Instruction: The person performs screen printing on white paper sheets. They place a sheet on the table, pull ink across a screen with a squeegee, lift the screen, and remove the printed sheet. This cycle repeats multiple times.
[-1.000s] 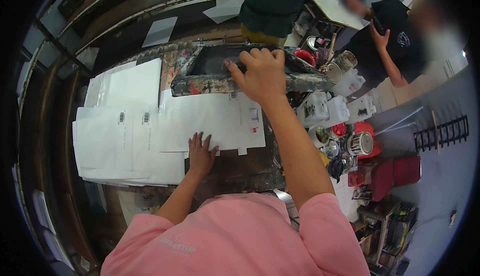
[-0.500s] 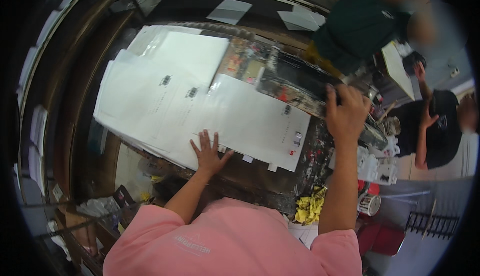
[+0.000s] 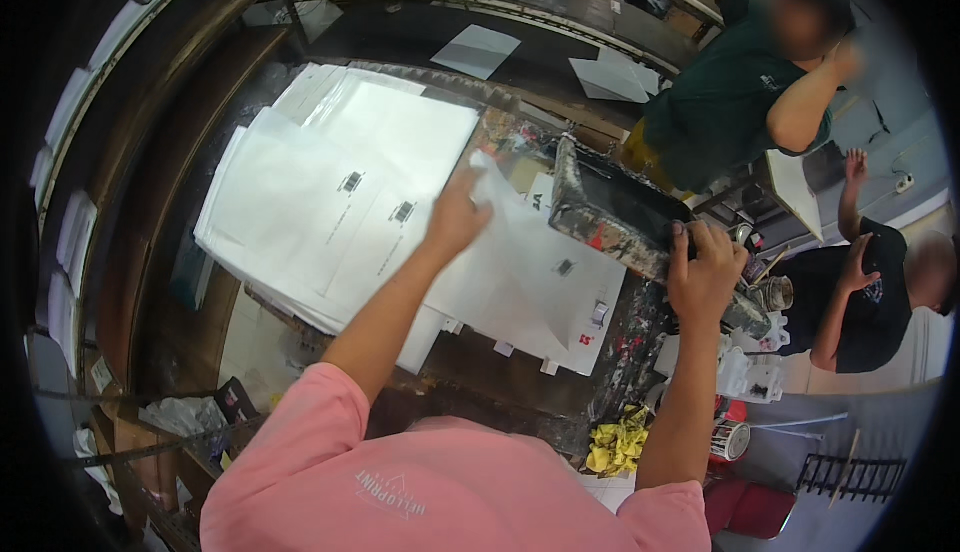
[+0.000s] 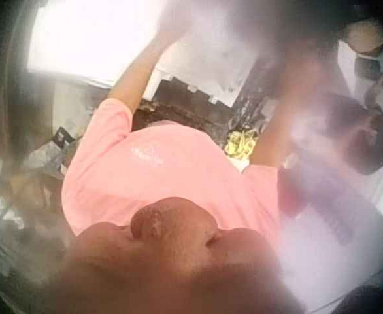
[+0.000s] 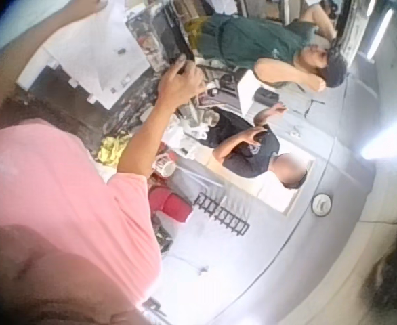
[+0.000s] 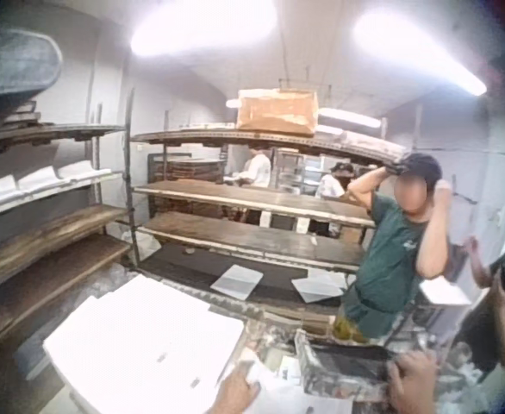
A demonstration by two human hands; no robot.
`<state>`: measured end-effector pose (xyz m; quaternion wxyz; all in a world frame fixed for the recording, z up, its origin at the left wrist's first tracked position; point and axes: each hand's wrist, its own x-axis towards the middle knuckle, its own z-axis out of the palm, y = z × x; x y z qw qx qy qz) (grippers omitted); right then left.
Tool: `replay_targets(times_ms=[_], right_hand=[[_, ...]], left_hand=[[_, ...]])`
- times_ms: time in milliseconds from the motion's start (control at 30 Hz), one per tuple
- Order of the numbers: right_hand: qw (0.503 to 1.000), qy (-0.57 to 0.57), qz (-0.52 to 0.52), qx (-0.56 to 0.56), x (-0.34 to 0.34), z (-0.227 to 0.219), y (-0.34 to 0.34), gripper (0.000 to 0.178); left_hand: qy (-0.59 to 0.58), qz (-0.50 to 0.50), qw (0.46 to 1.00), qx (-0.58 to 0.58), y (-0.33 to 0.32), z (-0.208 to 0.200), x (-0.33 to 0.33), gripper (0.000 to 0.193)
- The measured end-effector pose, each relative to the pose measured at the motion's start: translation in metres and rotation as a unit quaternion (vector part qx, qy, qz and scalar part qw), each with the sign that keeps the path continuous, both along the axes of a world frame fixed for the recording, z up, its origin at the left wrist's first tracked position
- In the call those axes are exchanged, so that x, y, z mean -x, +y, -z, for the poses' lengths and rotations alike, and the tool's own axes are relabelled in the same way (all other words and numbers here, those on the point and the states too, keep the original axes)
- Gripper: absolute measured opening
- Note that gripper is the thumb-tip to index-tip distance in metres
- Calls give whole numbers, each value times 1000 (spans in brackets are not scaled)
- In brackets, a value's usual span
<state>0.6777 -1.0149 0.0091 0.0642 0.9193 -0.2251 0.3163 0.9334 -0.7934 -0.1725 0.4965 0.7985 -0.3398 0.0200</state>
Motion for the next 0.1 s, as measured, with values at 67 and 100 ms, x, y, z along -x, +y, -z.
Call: replay_targets(times_ms=[67, 100], right_hand=[[998, 39, 29, -37, 4, -7, 8, 26], [996, 69, 51, -40, 4, -9, 10, 25]], left_hand=[[146, -3, 989, 27, 3, -21, -35, 67], [168, -9, 985, 26, 14, -36, -50, 70]])
